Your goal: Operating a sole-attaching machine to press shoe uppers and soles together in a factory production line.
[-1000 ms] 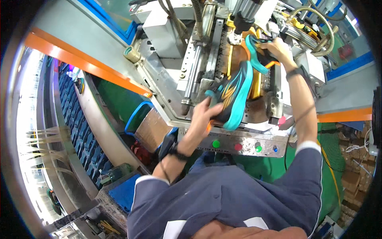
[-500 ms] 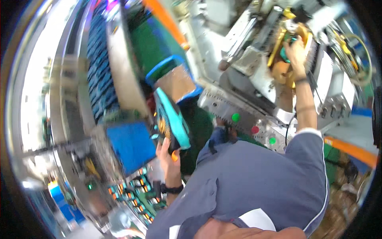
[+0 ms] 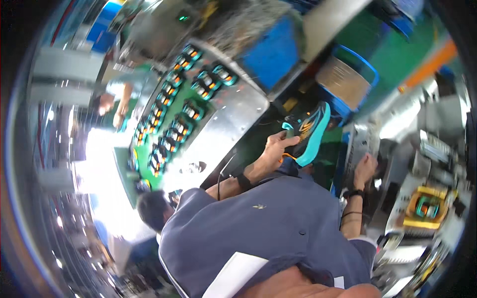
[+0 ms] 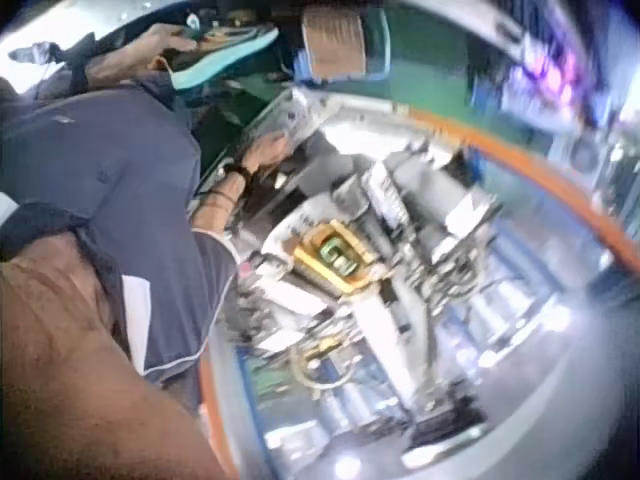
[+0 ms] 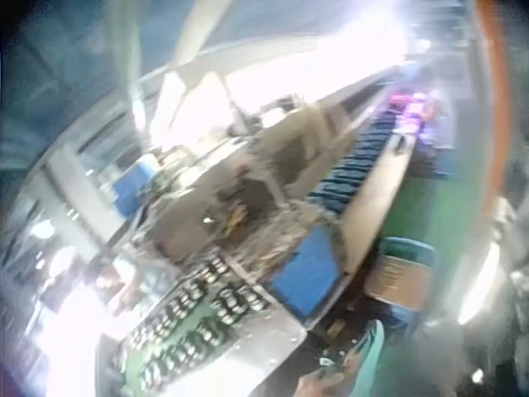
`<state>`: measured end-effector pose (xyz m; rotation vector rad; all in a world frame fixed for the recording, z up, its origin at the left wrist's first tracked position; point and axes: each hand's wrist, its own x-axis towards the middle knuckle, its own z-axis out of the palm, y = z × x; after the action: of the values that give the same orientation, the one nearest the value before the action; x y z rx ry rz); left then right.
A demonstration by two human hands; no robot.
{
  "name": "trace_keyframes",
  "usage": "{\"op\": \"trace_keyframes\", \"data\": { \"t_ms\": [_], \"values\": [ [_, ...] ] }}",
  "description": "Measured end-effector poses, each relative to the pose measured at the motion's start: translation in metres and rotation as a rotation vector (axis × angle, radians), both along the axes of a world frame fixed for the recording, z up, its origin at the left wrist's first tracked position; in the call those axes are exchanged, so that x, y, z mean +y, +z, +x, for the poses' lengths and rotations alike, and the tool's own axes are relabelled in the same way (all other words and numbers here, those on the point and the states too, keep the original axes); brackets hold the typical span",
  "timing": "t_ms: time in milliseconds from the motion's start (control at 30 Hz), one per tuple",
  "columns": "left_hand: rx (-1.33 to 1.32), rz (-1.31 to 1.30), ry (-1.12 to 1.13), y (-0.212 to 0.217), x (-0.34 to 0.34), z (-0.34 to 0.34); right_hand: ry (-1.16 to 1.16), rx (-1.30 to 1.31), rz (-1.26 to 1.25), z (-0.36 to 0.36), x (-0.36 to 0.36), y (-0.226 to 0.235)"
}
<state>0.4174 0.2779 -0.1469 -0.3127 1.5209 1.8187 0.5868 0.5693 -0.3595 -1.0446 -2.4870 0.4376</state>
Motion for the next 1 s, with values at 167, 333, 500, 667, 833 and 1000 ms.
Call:
{"op": "trace_keyframes", "data": {
  "t_ms": [167, 333, 500, 667, 833, 1000],
  "values": [
    [0.031, 0.035, 0.238, -0.011, -0.053, -0.011, 0.030, 0.057, -0.046, 0.003, 0.007, -0.014],
    [0.019, 0.036, 0.585, -0.026, -0.126, -0.043, -0.063, 0.222, -0.125, -0.049, 0.016, 0.032],
    [0.121, -0.034, 0.967, -0.069, -0.215, -0.112, 0.131, 0.429, -0.099, -0.172, 0.020, 0.122],
    [0.210, -0.131, 1.164, -0.136, -0.317, -0.219, 0.550, 0.631, -0.027, -0.348, -0.048, 0.280],
    [0.310, -0.672, 0.970, -0.188, -0.385, -0.309, 1.006, 0.582, 0.507, -0.521, -0.177, 0.451],
    [0.248, -1.119, 0.711, -0.246, -0.398, -0.349, 1.169, 0.425, 0.724, -0.697, -0.332, 0.538]
  ]
}}
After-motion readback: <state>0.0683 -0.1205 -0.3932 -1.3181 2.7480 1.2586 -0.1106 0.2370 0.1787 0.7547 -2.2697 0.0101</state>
